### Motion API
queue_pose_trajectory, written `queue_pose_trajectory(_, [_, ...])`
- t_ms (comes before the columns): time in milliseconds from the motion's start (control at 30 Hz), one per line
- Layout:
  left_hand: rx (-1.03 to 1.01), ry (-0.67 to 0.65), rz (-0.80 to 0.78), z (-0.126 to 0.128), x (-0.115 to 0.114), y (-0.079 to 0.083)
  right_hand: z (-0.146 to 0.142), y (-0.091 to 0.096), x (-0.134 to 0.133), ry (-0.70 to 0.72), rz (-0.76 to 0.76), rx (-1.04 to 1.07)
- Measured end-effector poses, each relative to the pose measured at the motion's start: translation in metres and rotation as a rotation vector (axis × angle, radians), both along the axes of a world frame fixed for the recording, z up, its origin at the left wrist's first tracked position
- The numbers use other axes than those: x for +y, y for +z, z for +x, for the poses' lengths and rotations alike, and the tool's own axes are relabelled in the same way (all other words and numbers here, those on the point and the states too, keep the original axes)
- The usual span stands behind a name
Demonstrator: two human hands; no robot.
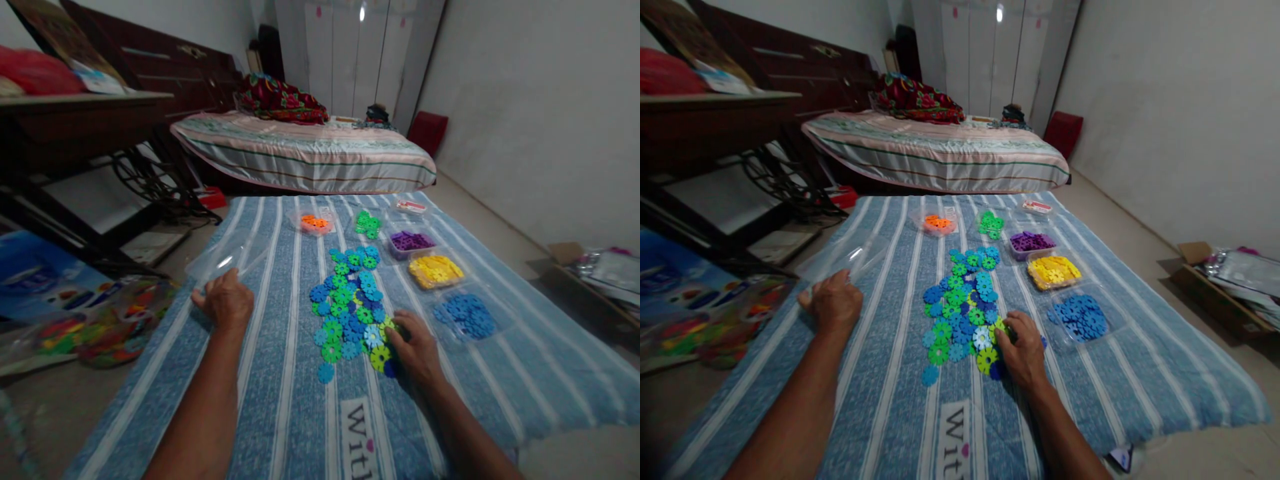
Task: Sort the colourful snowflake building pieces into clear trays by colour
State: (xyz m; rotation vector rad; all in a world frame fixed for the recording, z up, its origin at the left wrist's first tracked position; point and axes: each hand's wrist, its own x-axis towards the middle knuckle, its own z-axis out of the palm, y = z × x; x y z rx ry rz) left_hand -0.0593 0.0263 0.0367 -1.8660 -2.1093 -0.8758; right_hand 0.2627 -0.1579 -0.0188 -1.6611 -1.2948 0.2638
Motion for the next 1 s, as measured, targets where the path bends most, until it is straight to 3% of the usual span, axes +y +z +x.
queue_pose_trajectory(100, [0.02, -0.013, -0.022, -0.001, 0.005, 0.002, 0.0, 0.001, 0.0, 0.003, -0.016, 0.017])
queue_pose_trajectory(300, [0.061, -0.221, 0.082, 0.015, 0.005, -0.002, -0.001, 0.003, 0.0, 0.004, -0.018, 0.046])
queue_pose_trajectory(533, [0.124, -0.385, 0.087, 0.058, -0.018, -0.001, -0.001, 0.004, 0.0, 0.014, -0.018, 0.073])
queue_pose_trajectory(700, [0.092, -0.44, 0.244, 0.074, -0.036, 0.008, -0.003, 0.012, -0.002, 0.028, -0.015, 0.188])
queue_pose_trajectory(867, [0.003, -0.754, 0.247, 0.104, -0.063, 0.007, -0.004, 0.021, -0.005, 0.014, 0.033, 0.36])
queue_pose_trajectory(1000, [-0.067, -0.968, 0.109, 0.136, -0.097, 0.006, -0.004, 0.023, -0.007, 0.029, 0.056, 0.412])
